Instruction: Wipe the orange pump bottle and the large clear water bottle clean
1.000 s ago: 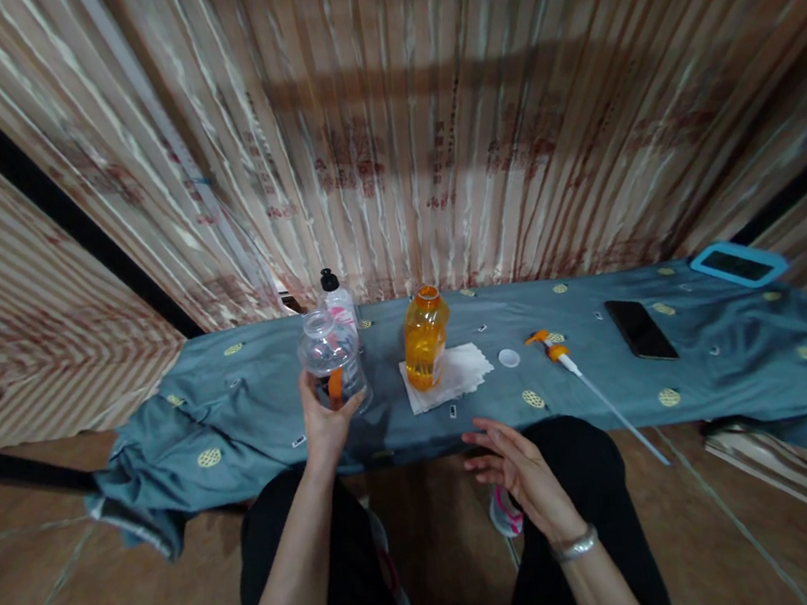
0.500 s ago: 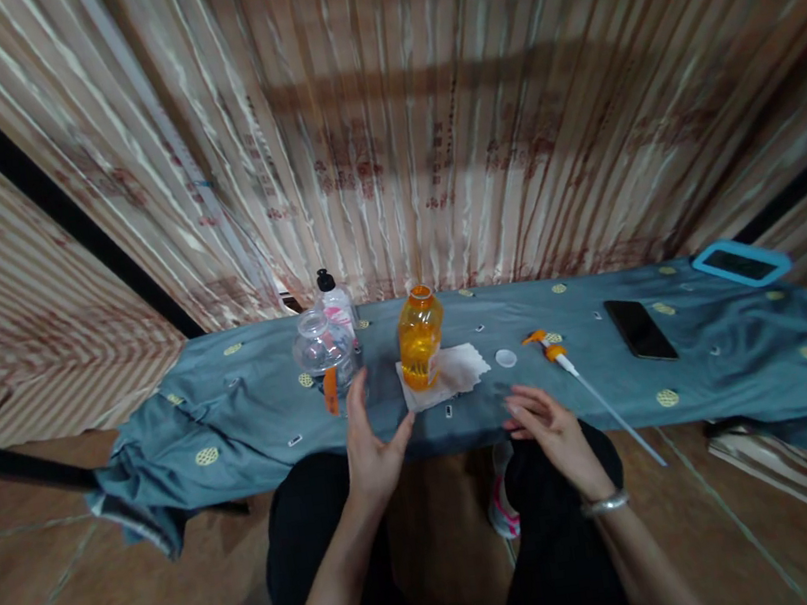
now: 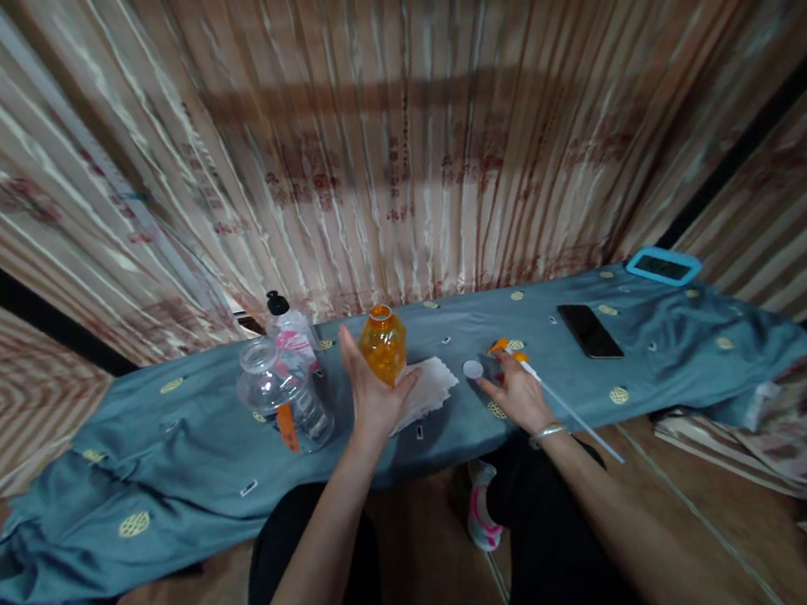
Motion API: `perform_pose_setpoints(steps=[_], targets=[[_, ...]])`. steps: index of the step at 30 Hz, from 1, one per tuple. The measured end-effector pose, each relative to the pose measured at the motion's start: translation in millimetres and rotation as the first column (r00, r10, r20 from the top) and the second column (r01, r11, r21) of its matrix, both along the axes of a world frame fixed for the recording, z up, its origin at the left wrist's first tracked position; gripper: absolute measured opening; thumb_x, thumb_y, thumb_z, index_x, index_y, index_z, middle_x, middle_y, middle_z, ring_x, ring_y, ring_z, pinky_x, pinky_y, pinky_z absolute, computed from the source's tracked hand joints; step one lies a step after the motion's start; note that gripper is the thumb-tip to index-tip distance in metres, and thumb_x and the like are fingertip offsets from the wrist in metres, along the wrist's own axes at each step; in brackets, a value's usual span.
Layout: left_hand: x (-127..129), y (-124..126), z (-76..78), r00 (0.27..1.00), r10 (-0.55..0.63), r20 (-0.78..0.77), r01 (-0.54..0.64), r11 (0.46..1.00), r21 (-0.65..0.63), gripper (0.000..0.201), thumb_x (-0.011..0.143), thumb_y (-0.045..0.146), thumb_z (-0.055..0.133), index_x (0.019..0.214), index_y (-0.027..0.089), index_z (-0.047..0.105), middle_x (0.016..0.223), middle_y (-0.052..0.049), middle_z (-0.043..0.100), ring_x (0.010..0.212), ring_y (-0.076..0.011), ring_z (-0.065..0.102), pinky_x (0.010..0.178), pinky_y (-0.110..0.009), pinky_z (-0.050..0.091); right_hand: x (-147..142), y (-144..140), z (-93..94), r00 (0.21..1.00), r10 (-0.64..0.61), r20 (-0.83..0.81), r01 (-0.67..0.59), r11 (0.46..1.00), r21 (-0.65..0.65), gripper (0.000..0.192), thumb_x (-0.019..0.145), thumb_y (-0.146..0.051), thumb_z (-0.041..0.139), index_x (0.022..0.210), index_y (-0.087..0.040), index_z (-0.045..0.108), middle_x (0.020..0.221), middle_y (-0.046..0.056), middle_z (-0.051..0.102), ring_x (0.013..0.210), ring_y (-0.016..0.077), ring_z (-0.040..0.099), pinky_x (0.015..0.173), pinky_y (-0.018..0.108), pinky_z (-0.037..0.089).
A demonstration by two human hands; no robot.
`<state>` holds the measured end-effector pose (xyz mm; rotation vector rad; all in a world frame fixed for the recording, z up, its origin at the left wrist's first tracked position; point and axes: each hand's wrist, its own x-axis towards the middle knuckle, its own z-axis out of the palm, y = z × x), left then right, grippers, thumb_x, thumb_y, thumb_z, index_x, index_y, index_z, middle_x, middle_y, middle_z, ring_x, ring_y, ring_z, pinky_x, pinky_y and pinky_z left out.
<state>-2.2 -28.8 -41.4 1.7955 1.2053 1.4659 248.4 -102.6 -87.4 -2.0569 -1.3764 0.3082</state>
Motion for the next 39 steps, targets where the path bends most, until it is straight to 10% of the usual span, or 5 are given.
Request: perform_pose_setpoints(steps=[6,22,39], targets=[[9,19,11.3,0.998,0.023,0.061,-0.024,1.0,0.016,0.127,0.057,0.041,0.096,0.159,0.025,0.021,0.17,-0.019,0.024,0.16,-0.0367,0.021,0.132,-0.054,0.02,0,29,-2.5,0.984,0.065,0.168,-0.052,0.995,-0.082,0.059,0.092,-0.034,0.074,0.143,-0.017,0.052,0.145,0.015,0.06,0.134,0.033,0.058,0.109,0.056,0.049],[3,21,-2.2,0.992,0.004,0.127,0.015,0.989,-0.146,0.117,0.061,0.031,0.094,0.156,0.028,0.028,0.147,-0.015,0.059,0.137,-0.0349,0.058,0.116,-0.054,0.047,-2,37,-9.0,0.943,0.09,0.32,-0.027,0.981,-0.195,0.048,0.094,-0.038,0.072,0.136,-0.017,0.059,0.133,0.012,0.068,0.124,0.0293,0.065,0.104,0.052,0.054],[2,21,-0.5,0.998,0.036,0.058,-0.027,0.988,-0.154,0.099,0.062,0.029,0.092,0.148,0.026,0.044,0.134,-0.011,0.067,0.123,-0.0326,0.067,0.104,-0.047,0.056,53,23,-9.6,0.82,-0.108,0.562,0.306,0.913,-0.27,0.024,0.099,-0.035,0.065,0.113,-0.015,0.067,0.1,0.005,0.073,0.09,0.02,0.071,0.085,0.041,0.059]])
